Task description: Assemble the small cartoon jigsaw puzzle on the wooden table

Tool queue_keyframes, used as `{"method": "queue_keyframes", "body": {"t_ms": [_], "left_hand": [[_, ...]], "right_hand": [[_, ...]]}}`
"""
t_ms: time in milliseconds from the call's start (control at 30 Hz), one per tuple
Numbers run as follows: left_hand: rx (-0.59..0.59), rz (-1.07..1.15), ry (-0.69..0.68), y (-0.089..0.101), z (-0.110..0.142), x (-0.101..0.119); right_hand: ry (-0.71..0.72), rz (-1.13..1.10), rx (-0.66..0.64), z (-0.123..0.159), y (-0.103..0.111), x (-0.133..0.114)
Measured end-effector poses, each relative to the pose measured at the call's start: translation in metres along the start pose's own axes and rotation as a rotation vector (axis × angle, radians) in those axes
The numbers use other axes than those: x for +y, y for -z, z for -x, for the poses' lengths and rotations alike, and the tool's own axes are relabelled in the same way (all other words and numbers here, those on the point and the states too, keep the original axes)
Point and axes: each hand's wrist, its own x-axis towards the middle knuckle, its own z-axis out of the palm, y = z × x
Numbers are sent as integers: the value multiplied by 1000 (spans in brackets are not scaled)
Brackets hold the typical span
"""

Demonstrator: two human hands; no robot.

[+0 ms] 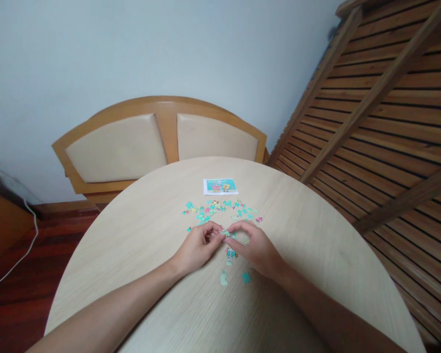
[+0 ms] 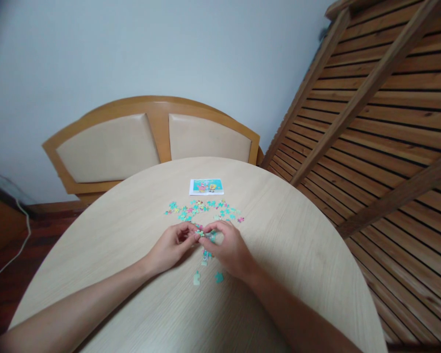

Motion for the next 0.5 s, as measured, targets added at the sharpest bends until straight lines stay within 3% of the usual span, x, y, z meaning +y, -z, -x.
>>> {"method": "queue_keyframes", "body": {"t_ms": [200, 333, 500], "left_hand": [[-70, 72, 48, 1, -2, -3], [-39, 59, 20, 3, -3, -4], [-4, -126, -35, 7, -2, -4]], "right_hand": [[242, 227, -66, 3, 5, 3], [252, 258, -8, 3, 5, 9], [246, 327, -35, 1, 12, 14]]}}
